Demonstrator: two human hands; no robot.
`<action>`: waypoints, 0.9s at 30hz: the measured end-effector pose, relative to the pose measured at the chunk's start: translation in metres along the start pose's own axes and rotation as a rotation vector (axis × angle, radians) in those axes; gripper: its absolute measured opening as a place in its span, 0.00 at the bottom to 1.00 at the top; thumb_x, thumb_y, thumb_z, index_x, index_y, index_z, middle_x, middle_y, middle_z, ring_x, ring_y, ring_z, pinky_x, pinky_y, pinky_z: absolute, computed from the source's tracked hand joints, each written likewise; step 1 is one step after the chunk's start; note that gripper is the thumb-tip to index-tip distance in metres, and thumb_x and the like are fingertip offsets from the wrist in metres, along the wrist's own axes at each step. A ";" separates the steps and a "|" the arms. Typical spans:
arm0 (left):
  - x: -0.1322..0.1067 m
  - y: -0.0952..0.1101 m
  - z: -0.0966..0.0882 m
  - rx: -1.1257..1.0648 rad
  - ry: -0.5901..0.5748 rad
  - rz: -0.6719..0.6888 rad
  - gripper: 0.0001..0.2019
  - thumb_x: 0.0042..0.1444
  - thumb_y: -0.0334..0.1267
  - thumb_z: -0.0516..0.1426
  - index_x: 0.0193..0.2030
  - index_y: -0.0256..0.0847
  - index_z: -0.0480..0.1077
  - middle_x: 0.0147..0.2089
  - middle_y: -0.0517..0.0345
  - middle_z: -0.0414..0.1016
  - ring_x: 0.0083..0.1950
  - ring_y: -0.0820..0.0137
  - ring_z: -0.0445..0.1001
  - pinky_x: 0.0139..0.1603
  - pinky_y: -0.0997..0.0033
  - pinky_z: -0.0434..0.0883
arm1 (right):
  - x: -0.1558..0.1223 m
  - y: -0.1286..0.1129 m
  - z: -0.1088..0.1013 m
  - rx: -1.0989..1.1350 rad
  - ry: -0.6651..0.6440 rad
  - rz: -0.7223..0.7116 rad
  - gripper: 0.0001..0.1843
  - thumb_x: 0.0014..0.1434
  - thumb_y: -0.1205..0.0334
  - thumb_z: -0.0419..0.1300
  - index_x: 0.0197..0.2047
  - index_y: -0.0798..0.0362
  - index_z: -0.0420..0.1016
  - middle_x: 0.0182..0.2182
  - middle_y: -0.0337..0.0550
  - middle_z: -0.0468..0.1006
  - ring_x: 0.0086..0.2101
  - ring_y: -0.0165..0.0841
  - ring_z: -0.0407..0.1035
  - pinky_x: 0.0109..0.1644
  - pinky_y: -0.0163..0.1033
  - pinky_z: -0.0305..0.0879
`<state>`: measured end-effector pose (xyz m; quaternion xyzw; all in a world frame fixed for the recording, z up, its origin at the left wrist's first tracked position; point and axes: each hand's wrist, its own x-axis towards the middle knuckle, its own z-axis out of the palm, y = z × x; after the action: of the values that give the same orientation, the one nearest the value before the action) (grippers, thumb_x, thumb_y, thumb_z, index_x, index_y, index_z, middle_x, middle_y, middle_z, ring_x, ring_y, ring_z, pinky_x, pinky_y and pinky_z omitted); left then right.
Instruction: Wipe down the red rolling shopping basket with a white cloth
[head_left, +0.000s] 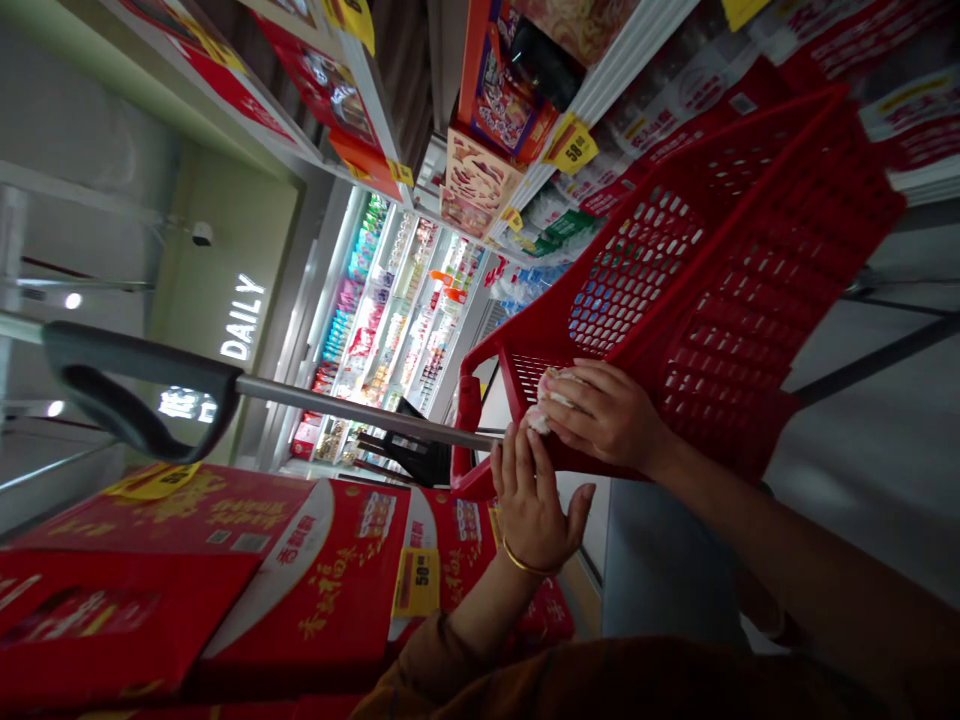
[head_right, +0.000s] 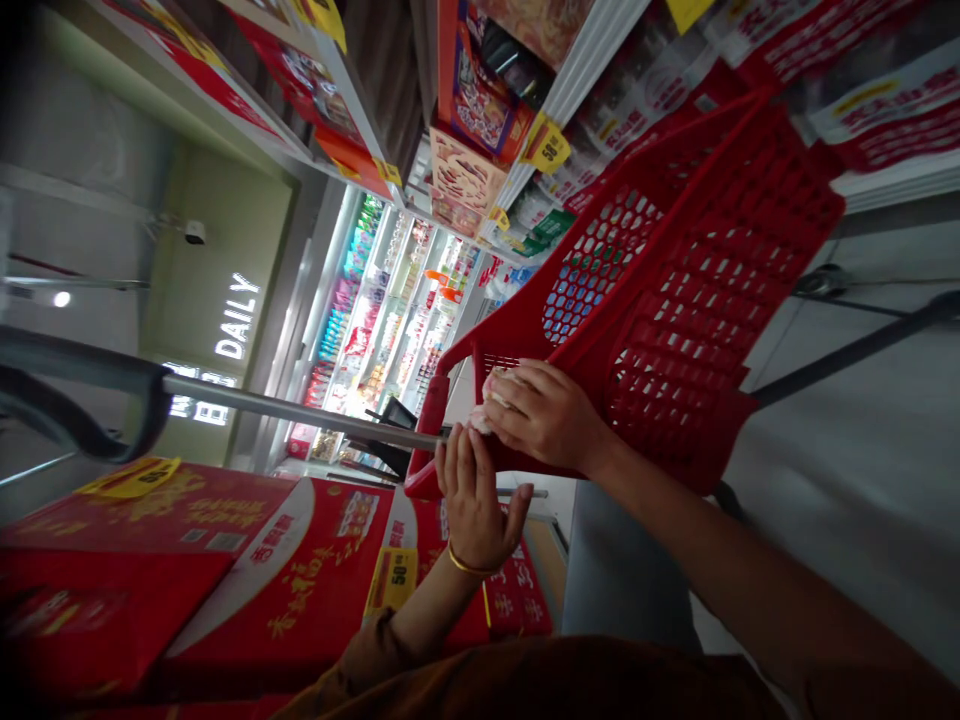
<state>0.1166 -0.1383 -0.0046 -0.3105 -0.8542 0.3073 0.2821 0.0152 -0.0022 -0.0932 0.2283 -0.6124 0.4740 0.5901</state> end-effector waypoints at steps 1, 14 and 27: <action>0.000 0.001 0.001 -0.002 0.009 -0.008 0.39 0.64 0.50 0.47 0.71 0.22 0.41 0.67 0.28 0.58 0.74 0.49 0.47 0.70 0.43 0.49 | 0.000 0.003 -0.002 -0.027 0.002 0.001 0.12 0.62 0.60 0.58 0.49 0.45 0.76 0.49 0.41 0.78 0.49 0.38 0.69 0.59 0.50 0.66; 0.003 0.010 0.026 -0.087 0.236 -0.077 0.40 0.61 0.53 0.51 0.70 0.25 0.48 0.65 0.32 0.64 0.70 0.48 0.57 0.71 0.48 0.48 | 0.002 0.006 -0.018 -0.105 -0.133 0.119 0.13 0.64 0.60 0.54 0.49 0.50 0.74 0.46 0.49 0.77 0.47 0.41 0.69 0.54 0.52 0.66; 0.001 0.003 0.035 -0.258 0.384 -0.031 0.41 0.60 0.55 0.53 0.68 0.21 0.52 0.63 0.31 0.67 0.68 0.50 0.62 0.71 0.53 0.51 | 0.013 -0.015 -0.031 -0.316 -0.234 0.148 0.12 0.66 0.60 0.52 0.47 0.50 0.75 0.44 0.48 0.75 0.46 0.39 0.69 0.50 0.46 0.68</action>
<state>0.0932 -0.1476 -0.0291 -0.3838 -0.8216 0.1264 0.4022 0.0405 0.0209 -0.0812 0.1408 -0.7586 0.3842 0.5071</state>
